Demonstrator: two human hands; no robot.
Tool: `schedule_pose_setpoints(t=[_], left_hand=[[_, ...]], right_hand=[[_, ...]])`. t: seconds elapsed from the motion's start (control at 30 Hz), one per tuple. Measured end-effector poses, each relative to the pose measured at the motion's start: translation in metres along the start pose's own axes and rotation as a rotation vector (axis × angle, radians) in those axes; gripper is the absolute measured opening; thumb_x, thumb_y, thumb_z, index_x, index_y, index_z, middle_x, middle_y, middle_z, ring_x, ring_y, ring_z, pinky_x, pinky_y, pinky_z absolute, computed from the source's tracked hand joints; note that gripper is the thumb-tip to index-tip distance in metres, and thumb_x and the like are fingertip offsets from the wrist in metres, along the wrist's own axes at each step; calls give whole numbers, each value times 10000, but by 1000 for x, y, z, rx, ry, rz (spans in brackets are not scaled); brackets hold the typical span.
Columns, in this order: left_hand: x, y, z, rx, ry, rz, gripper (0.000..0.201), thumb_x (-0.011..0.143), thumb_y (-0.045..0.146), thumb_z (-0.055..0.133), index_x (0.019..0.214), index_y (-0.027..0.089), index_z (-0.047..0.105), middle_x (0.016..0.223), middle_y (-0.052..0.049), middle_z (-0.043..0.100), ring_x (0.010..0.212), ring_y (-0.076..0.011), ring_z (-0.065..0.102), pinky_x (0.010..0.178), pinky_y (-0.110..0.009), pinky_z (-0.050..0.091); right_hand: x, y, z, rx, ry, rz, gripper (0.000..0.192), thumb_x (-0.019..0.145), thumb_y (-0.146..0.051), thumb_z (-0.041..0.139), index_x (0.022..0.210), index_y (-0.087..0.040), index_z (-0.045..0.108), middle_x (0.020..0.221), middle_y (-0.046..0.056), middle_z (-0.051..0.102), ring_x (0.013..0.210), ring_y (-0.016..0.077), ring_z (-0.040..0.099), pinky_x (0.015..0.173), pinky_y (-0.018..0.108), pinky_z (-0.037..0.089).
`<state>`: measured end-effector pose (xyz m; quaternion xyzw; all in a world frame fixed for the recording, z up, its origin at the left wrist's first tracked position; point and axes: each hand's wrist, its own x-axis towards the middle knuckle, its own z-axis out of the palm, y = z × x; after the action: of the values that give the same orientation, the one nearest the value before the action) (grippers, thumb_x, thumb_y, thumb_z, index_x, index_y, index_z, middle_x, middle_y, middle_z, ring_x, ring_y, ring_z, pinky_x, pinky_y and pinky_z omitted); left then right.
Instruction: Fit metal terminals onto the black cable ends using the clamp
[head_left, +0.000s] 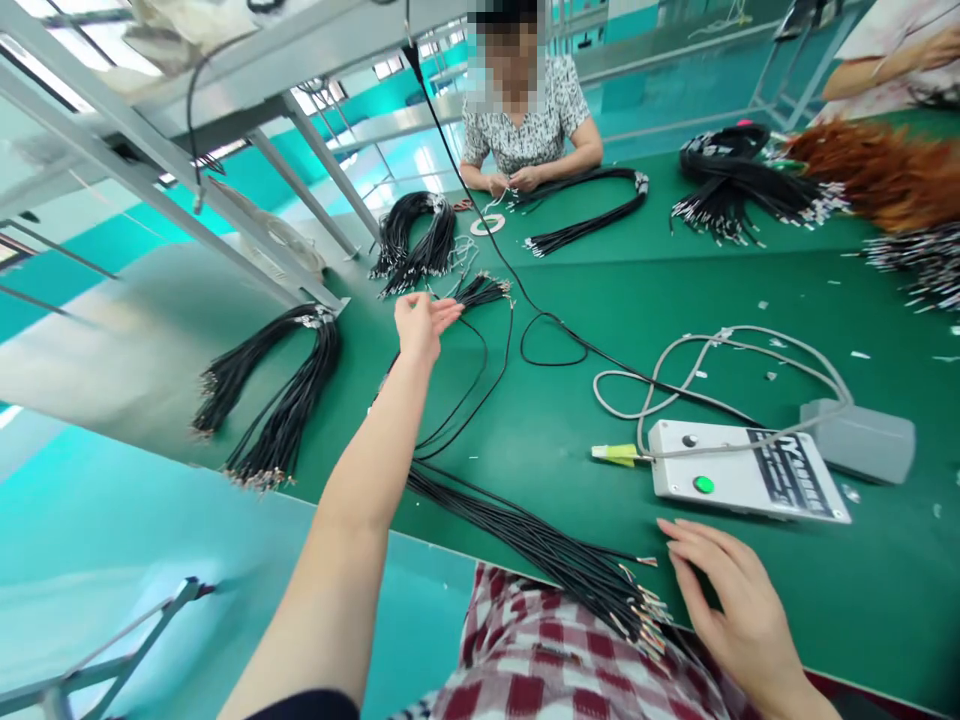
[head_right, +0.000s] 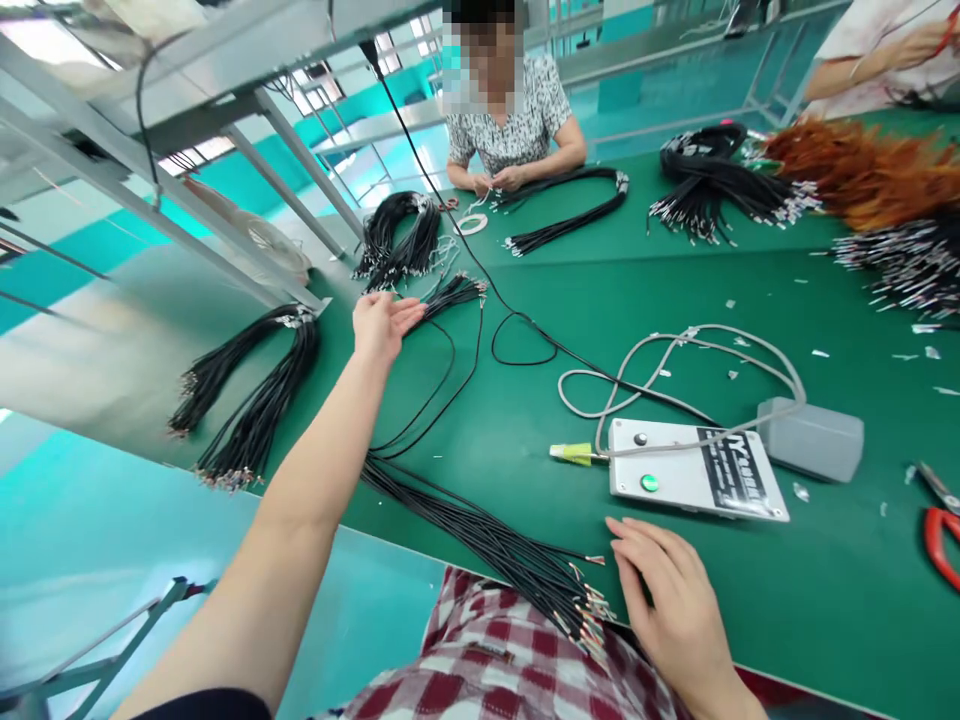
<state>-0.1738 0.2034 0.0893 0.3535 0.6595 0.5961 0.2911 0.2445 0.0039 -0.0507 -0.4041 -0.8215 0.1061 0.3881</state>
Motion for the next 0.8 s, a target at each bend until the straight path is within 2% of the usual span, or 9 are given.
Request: schedule_pose_setpoints(t=[0.07,0.17,0.23,0.3,0.37,0.47,0.57,0.67,0.8], left_hand=[[3,1,5,19,18,39,144,1031,320,407,950,202,393,714,70,600,649,-41,609,731,-203,467],[-54,-27,20,118,-130,147,188,893,281,661,967,194,512,756,41,620,703,-86,593,731,-219,452],[-114,-52,24,375,-634,384,120,909,301,638,928,189,597,871,-21,654,813,-138,599,772,-258,457],[-169,-71,21,533,-1189,489,190,894,351,677,991,193,636,974,-65,673,893,-185,611,812,-293,470],[-204,-78,14,658,-1430,528,160,892,311,686,979,184,643,964,-83,667,932,-219,606,851,-328,465],[-217,-79,8,659,-1473,424,63,883,226,688,861,180,649,843,-49,636,850,-189,592,829,-305,459],[-208,-78,4,429,-1436,158,136,867,296,711,818,172,685,800,-31,633,754,-146,583,728,-253,466],[-202,-77,3,243,-1316,-28,260,829,409,730,776,156,706,818,-56,674,780,-160,610,731,-264,485],[-206,-71,5,225,-1140,-65,236,824,374,715,771,147,682,758,-46,664,714,-148,580,690,-266,472]], right_hand=[[0,2,1,1,14,9,221,876,-197,632,1083,-270,655,1123,52,759,1029,266,713,864,443,583],[-1,3,3,-6,17,22,211,882,-210,634,1085,-262,659,1120,53,756,1034,265,708,865,437,591],[-1,4,3,0,10,32,205,887,-209,633,1083,-260,658,1115,52,755,1033,261,706,868,433,591],[0,4,3,15,0,45,199,890,-206,630,1079,-260,659,1111,51,755,1032,259,705,871,433,591],[2,4,2,31,-11,54,192,892,-211,629,1074,-262,663,1106,49,757,1032,258,706,873,434,591],[5,4,2,52,-23,51,188,894,-228,629,1075,-262,669,1099,47,758,1027,258,707,871,430,595],[5,5,3,78,-25,59,186,897,-244,627,1076,-267,675,1077,41,761,1011,255,711,861,418,604],[3,5,2,117,-31,121,187,907,-244,622,1083,-281,674,1065,35,758,1010,248,711,882,408,602],[6,0,-2,178,-31,281,207,941,-247,589,1136,-276,653,1115,45,745,1008,221,715,908,374,593]])
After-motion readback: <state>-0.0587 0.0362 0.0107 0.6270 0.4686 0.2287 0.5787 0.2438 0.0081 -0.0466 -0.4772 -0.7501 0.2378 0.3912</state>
